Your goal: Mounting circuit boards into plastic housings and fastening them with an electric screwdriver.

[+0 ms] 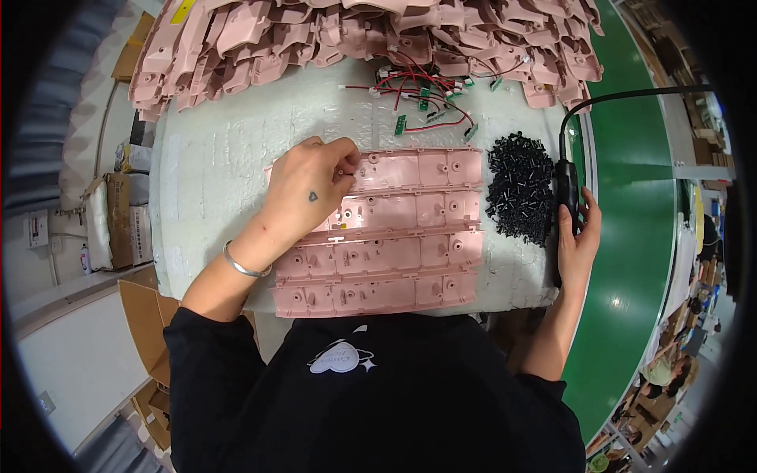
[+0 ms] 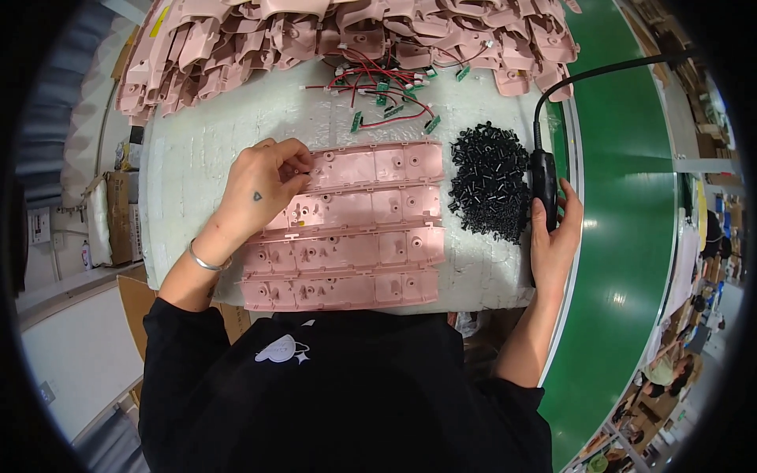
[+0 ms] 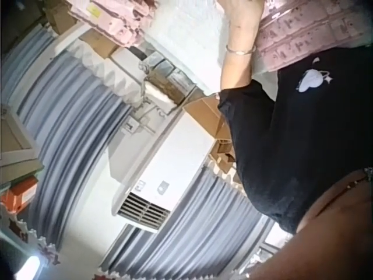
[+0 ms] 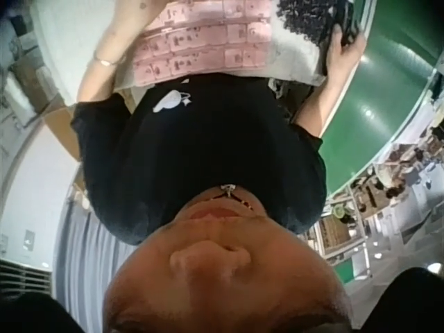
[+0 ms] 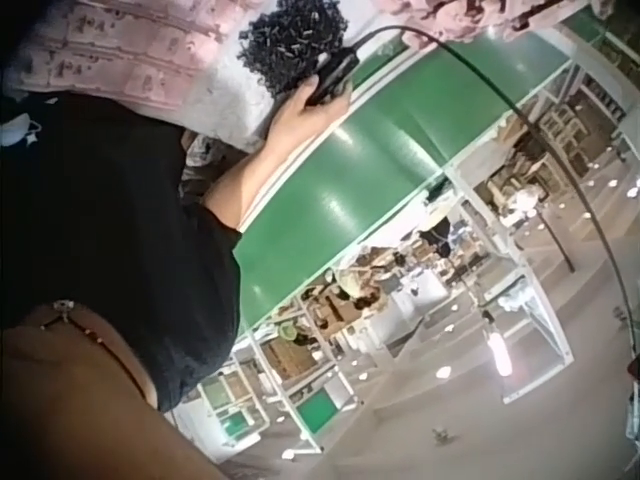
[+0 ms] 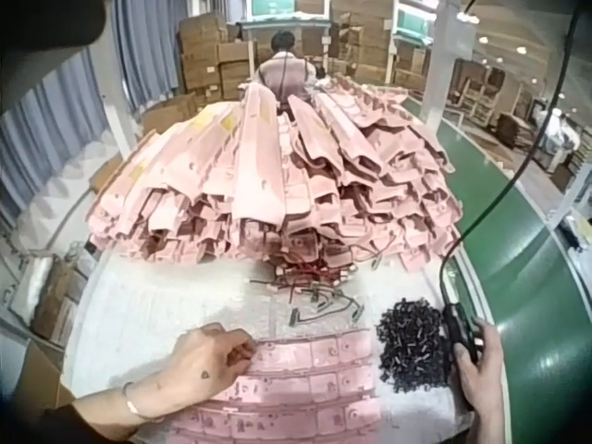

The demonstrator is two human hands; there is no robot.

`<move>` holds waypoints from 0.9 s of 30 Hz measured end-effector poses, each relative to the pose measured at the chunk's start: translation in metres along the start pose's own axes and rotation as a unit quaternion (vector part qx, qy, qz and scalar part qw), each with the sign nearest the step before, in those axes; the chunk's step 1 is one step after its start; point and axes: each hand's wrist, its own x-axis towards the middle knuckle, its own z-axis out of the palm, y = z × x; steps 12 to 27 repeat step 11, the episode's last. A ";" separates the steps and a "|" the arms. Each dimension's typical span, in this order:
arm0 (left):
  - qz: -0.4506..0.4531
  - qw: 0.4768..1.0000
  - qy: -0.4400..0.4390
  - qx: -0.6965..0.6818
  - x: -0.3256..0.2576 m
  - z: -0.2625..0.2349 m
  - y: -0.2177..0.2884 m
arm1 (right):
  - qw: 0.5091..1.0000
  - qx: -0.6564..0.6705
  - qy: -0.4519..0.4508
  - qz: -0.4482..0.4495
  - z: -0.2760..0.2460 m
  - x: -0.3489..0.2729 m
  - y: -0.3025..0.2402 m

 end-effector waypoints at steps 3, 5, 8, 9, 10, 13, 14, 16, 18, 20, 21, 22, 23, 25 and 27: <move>0.007 0.998 0.028 0.059 -0.002 0.003 0.005 | 0.999 -0.041 0.004 -0.027 0.000 0.001 -0.001; 0.036 0.996 0.051 0.060 -0.003 0.003 0.008 | 0.999 -0.031 -0.002 -0.010 -0.001 0.002 -0.004; 0.021 0.996 0.054 0.067 -0.001 0.000 0.010 | 1.000 -0.022 -0.001 -0.003 0.001 0.004 -0.003; 0.020 0.996 0.052 0.070 0.000 0.000 0.009 | 1.000 -0.022 0.004 -0.015 0.002 0.004 -0.002; 0.017 0.997 0.050 0.063 0.000 0.001 0.007 | 1.000 0.000 -0.009 0.014 0.001 0.005 -0.001; 0.015 0.997 0.047 0.056 0.002 0.004 0.003 | 0.999 -0.003 -0.018 0.031 0.000 0.005 -0.002; 0.015 0.997 0.047 0.056 0.002 0.004 0.003 | 0.999 -0.003 -0.018 0.031 0.000 0.005 -0.002; 0.015 0.997 0.047 0.056 0.002 0.004 0.003 | 0.999 -0.003 -0.018 0.031 0.000 0.005 -0.002; 0.015 0.997 0.047 0.056 0.002 0.004 0.003 | 0.999 -0.003 -0.018 0.031 0.000 0.005 -0.002; 0.015 0.997 0.047 0.056 0.002 0.004 0.003 | 0.999 -0.003 -0.018 0.031 0.000 0.005 -0.002; 0.015 0.997 0.047 0.056 0.002 0.004 0.003 | 0.999 -0.003 -0.018 0.031 0.000 0.005 -0.002; 0.015 0.997 0.047 0.056 0.002 0.004 0.003 | 0.999 -0.003 -0.018 0.031 0.000 0.005 -0.002; 0.015 0.997 0.047 0.056 0.002 0.004 0.003 | 0.999 -0.003 -0.018 0.031 0.000 0.005 -0.002; 0.015 0.997 0.047 0.056 0.002 0.004 0.003 | 0.999 -0.003 -0.018 0.031 0.000 0.005 -0.002; 0.015 0.997 0.047 0.056 0.002 0.004 0.003 | 0.999 -0.003 -0.018 0.031 0.000 0.005 -0.002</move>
